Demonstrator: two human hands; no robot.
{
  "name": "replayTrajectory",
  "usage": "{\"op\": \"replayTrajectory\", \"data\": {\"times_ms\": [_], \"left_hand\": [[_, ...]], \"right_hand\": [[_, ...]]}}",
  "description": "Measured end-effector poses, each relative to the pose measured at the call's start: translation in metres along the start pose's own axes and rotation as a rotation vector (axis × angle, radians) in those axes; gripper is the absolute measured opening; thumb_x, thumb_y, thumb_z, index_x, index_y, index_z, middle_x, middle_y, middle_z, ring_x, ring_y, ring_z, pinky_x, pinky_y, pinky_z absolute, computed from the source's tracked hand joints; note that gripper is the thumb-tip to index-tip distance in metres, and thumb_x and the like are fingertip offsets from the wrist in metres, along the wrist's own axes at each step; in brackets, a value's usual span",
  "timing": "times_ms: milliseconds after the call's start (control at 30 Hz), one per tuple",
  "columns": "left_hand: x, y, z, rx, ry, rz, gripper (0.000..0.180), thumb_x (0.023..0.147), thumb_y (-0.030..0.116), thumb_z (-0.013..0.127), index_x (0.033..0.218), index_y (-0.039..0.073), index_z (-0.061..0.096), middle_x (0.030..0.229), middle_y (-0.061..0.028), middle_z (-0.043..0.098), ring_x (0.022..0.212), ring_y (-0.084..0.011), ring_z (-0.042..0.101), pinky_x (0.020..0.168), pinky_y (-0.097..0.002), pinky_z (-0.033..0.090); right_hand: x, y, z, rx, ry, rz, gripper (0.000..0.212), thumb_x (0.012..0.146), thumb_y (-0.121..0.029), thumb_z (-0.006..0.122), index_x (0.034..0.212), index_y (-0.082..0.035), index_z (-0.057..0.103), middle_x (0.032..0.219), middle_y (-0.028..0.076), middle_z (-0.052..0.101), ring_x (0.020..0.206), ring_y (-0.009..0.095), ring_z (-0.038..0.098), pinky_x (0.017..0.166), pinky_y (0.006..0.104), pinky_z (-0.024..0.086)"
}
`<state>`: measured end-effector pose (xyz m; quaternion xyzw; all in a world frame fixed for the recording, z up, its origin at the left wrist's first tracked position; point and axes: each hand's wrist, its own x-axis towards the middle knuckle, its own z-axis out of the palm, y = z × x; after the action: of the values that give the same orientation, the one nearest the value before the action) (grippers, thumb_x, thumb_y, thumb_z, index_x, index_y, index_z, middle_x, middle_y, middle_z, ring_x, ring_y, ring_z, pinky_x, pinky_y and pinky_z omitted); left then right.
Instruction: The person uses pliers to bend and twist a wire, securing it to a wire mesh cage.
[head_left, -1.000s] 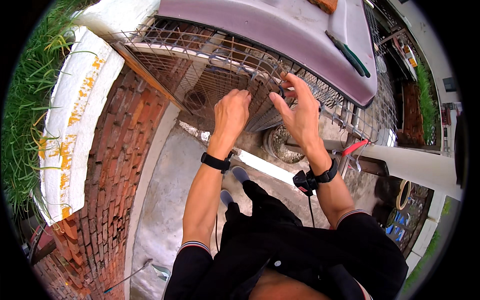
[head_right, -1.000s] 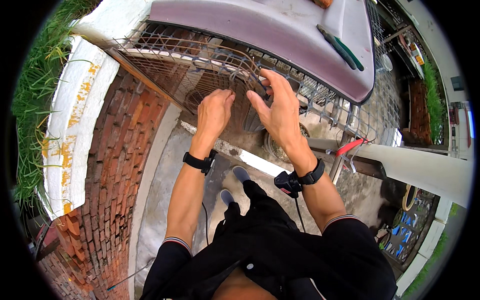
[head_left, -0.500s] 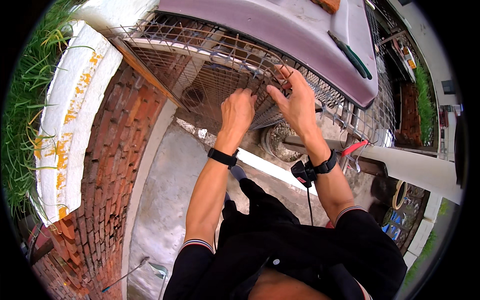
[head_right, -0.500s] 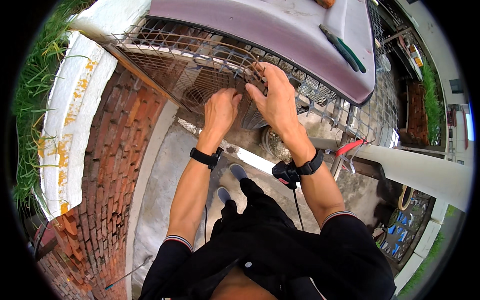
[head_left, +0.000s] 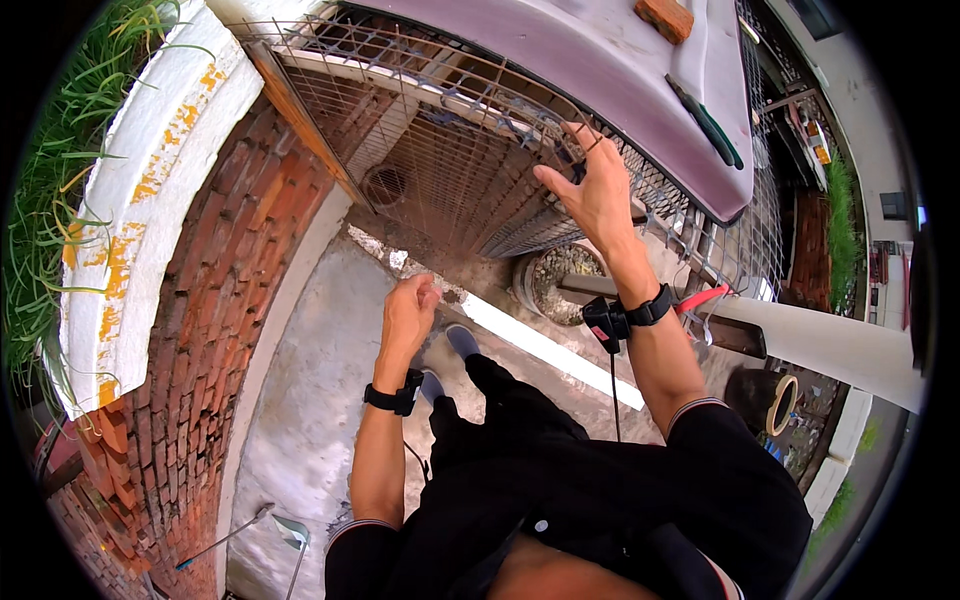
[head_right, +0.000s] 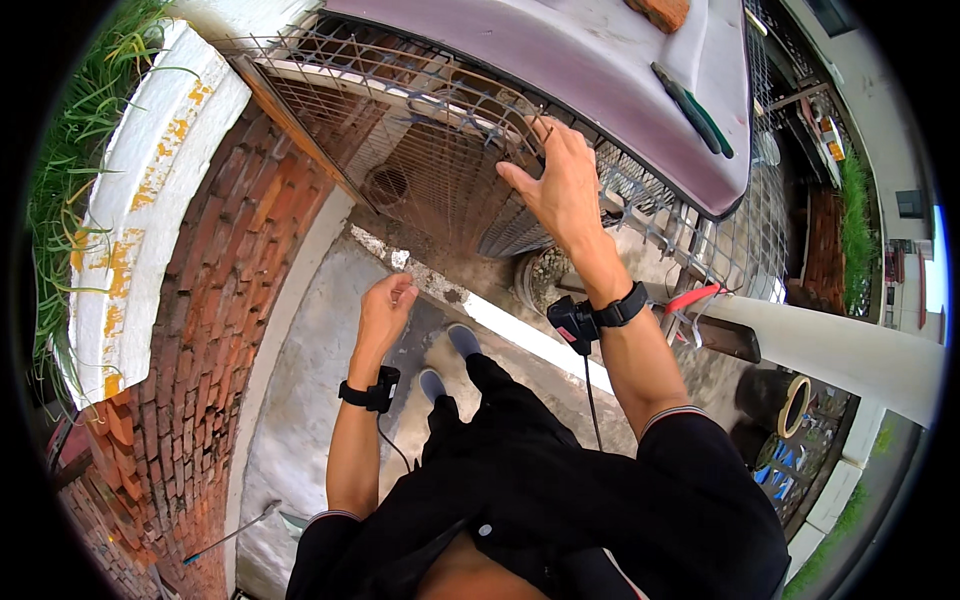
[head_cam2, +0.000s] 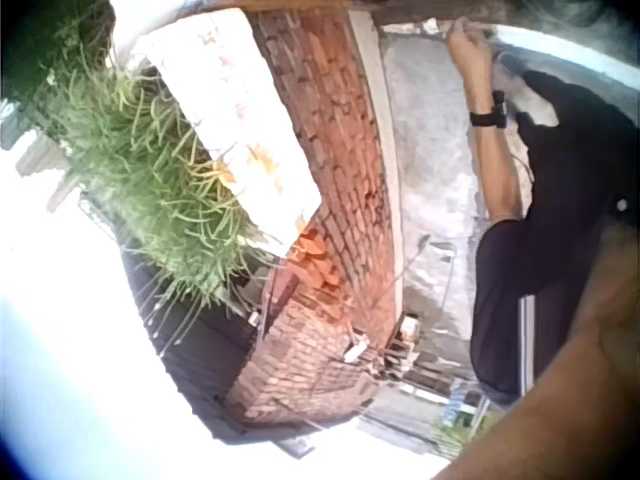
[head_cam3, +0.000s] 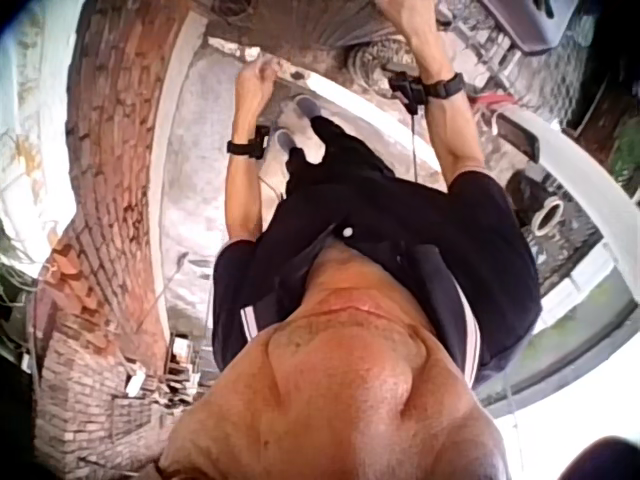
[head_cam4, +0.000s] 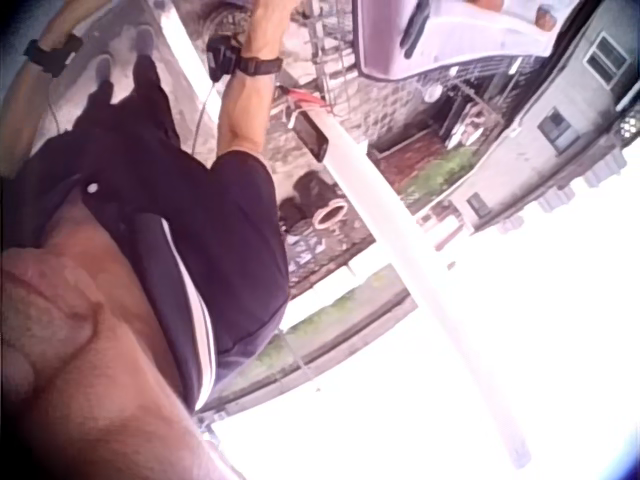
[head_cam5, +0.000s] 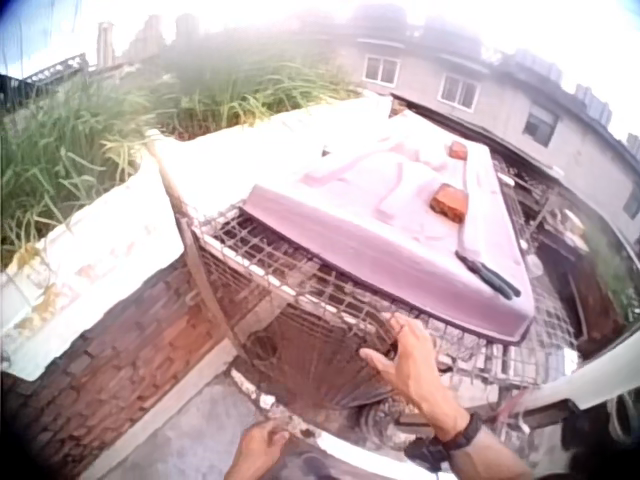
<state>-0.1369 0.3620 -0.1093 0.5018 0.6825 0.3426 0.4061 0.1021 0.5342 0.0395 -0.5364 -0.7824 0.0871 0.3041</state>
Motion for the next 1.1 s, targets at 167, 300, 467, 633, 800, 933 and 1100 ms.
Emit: {"op": "replayTrajectory", "data": {"times_ms": [167,300,467,633,800,933,1100], "left_hand": [[-0.06,-0.069,-0.012,-0.164,0.007,-0.286,0.028,0.092,0.012,0.067,0.114,-0.005,0.067,0.092,-0.0135,0.073,0.077,-0.0177,0.069,0.073,-0.0303,0.054],[-0.102,-0.101,-0.021,-0.277,0.018,-0.462,0.028,0.093,0.012,0.067,0.115,-0.004,0.067,0.091,-0.0102,0.073,0.075,-0.0143,0.068,0.071,-0.0272,0.053],[-0.14,-0.131,-0.026,-0.318,0.061,-0.529,0.027,0.094,0.013,0.066,0.115,-0.004,0.067,0.091,-0.0096,0.073,0.074,-0.0148,0.069,0.07,-0.0269,0.053],[-0.152,-0.144,-0.023,-0.36,0.084,-0.557,0.026,0.094,0.013,0.066,0.114,-0.003,0.067,0.091,-0.0096,0.072,0.074,-0.0153,0.07,0.07,-0.0269,0.054],[-0.152,-0.149,-0.021,-0.362,0.096,-0.539,0.025,0.093,0.012,0.065,0.112,-0.003,0.068,0.088,-0.0091,0.072,0.074,-0.0154,0.07,0.07,-0.0273,0.054],[-0.152,-0.161,-0.018,-0.31,0.091,-0.518,0.024,0.092,0.012,0.065,0.111,-0.002,0.068,0.086,-0.0085,0.072,0.072,-0.0149,0.069,0.069,-0.0274,0.053],[-0.158,-0.163,-0.018,-0.303,0.112,-0.51,0.023,0.092,0.011,0.065,0.11,-0.002,0.068,0.085,-0.0082,0.072,0.071,-0.0144,0.069,0.068,-0.0272,0.053]], "right_hand": [[-0.001,-0.007,0.004,-0.03,0.062,-0.067,0.065,0.074,-0.023,0.086,0.131,-0.008,0.06,0.111,0.015,0.067,0.106,0.033,0.059,0.096,0.0421,0.045],[0.004,-0.006,0.001,-0.13,0.032,-0.072,0.063,0.075,-0.022,0.085,0.132,-0.009,0.061,0.115,0.014,0.068,0.105,0.031,0.061,0.096,0.041,0.045],[0.01,-0.003,-0.003,0.099,-0.079,0.022,0.059,0.078,-0.021,0.079,0.133,-0.008,0.061,0.105,0.02,0.064,0.096,0.035,0.062,0.088,0.0418,0.049],[0.008,0.006,0.001,0.01,-0.077,-0.059,0.056,0.081,-0.021,0.071,0.135,-0.009,0.06,0.1,0.021,0.063,0.096,0.035,0.061,0.088,0.0429,0.048],[0.009,0.003,-0.001,0.018,-0.126,-0.091,0.057,0.081,-0.019,0.07,0.136,-0.008,0.058,0.104,0.023,0.064,0.099,0.037,0.059,0.091,0.0445,0.047],[0.012,0.001,-0.001,0.059,-0.123,-0.118,0.058,0.08,-0.017,0.068,0.136,-0.006,0.057,0.115,0.021,0.067,0.102,0.037,0.059,0.095,0.0446,0.047],[0.011,0.005,0.0,0.057,-0.123,-0.121,0.057,0.081,-0.016,0.068,0.136,-0.005,0.057,0.121,0.018,0.067,0.105,0.036,0.059,0.097,0.0446,0.046]]}}
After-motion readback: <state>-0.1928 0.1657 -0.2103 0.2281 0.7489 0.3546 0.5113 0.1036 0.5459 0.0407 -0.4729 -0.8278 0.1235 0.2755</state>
